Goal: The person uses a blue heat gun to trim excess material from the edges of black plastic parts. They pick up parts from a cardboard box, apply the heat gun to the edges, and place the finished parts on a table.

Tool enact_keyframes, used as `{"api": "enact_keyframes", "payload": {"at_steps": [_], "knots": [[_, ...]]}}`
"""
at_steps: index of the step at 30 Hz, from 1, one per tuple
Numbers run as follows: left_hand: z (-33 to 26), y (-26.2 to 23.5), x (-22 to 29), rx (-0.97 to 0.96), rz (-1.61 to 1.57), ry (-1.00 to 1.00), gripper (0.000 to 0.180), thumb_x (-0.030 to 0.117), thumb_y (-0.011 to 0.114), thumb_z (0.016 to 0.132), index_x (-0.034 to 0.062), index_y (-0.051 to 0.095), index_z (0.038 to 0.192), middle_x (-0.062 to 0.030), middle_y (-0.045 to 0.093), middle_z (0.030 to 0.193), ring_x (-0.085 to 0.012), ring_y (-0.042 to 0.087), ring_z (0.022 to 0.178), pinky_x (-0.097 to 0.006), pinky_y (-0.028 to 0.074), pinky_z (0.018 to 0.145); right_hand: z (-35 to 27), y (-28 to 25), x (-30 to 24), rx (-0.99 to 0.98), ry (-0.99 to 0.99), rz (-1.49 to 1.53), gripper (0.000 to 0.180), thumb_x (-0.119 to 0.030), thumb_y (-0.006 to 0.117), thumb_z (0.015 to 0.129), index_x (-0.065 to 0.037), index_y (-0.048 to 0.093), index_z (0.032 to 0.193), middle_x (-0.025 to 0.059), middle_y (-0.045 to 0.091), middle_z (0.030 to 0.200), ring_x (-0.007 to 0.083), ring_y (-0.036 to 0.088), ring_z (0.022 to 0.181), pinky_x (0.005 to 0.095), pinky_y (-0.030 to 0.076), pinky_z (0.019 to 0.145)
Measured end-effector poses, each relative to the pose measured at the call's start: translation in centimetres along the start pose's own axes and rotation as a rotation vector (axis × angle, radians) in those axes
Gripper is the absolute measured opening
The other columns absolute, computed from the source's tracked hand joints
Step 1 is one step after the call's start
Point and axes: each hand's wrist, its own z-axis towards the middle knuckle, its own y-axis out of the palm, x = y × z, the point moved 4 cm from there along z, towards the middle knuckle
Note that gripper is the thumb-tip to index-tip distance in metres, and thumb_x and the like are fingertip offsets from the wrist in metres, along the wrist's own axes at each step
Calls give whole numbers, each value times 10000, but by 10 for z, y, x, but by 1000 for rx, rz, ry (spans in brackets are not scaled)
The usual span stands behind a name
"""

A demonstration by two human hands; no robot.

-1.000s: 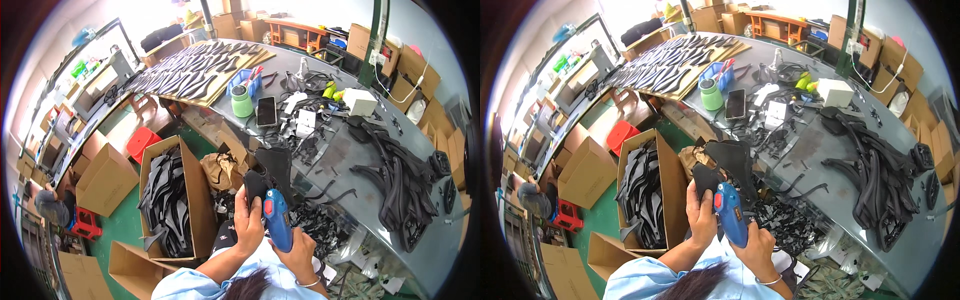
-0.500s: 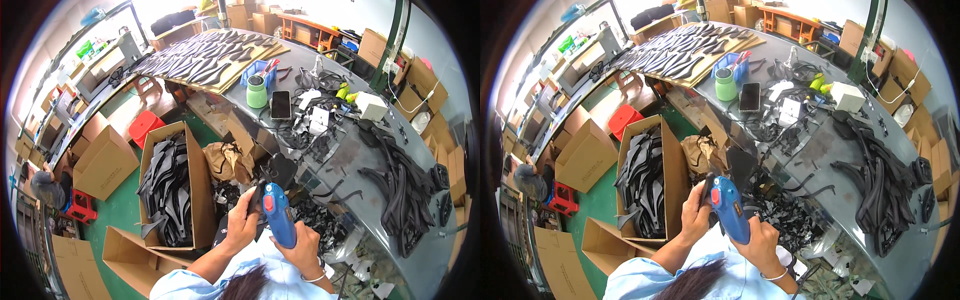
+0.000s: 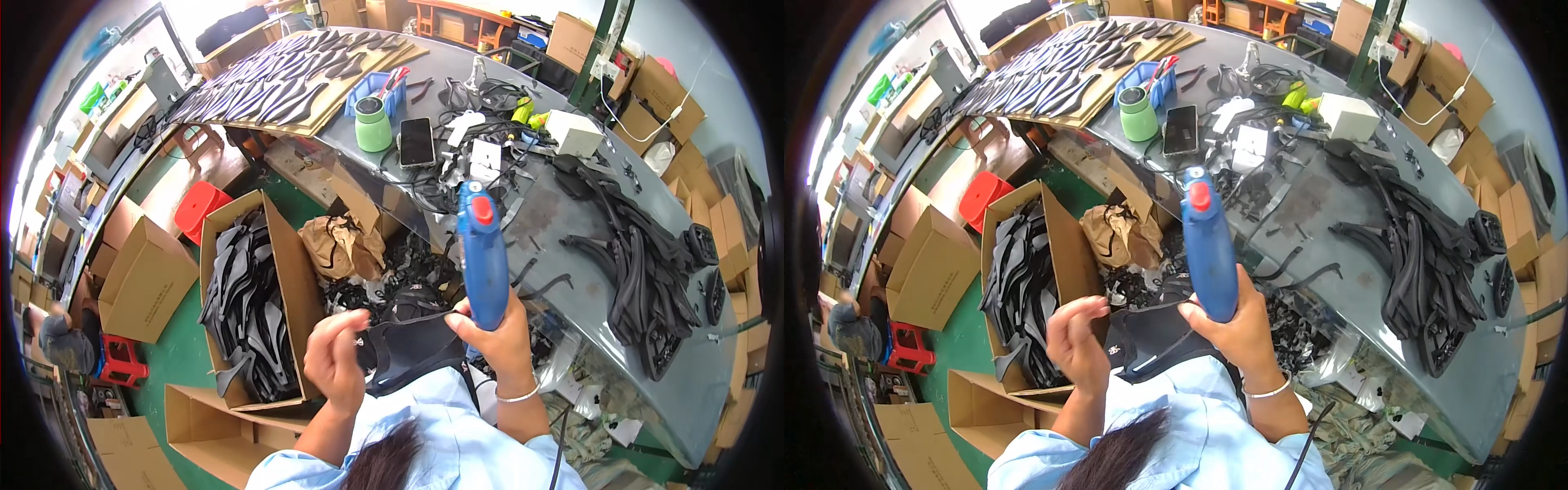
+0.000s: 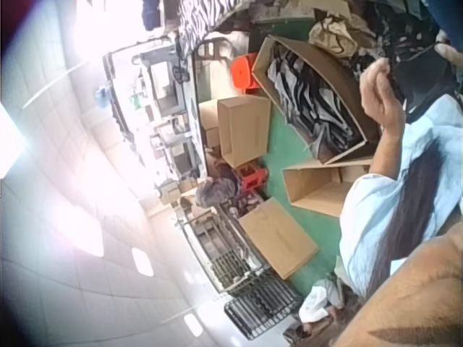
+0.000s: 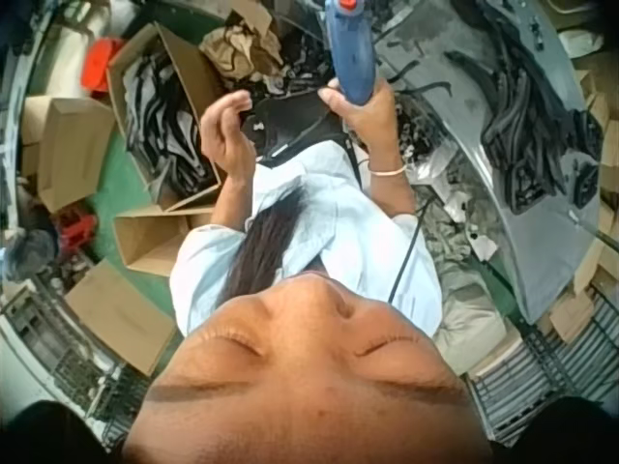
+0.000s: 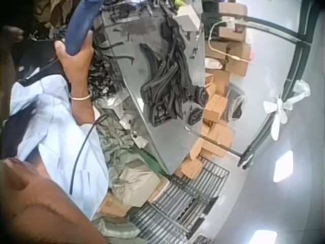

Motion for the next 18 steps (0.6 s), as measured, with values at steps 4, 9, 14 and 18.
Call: {"api": "enact_keyframes", "payload": {"at_steps": [4,9,14,18], "knots": [[-44,28,15,-731,-287,26,354,219,446,927,-23,638,755,-146,670,776,-257,629,692,-354,505,640,0,4,-1,56,19,125,359,-109,779,690,-32,572,972,5,607,778,65,553,686,228,463,635],[-61,49,-33,-467,-780,-553,650,576,582,817,17,508,1141,-59,549,1050,-176,497,1106,-358,371,933,-2,19,-4,-162,210,303,389,-115,786,702,-24,557,1004,16,620,822,80,578,688,227,478,642],[-22,37,-31,-304,-853,-562,465,415,457,953,20,475,1196,-114,552,1161,-227,548,1082,-398,395,987,-4,32,0,-76,-78,-86,447,-242,835,672,-13,522,895,90,629,706,168,621,601,289,500,573],[8,25,-20,-120,-879,-337,471,401,472,950,19,460,1224,-137,536,1192,-260,531,1126,-392,401,1004,-25,35,12,-173,-178,-332,507,-319,858,623,-31,470,776,110,565,610,248,588,540,336,476,518]]}}
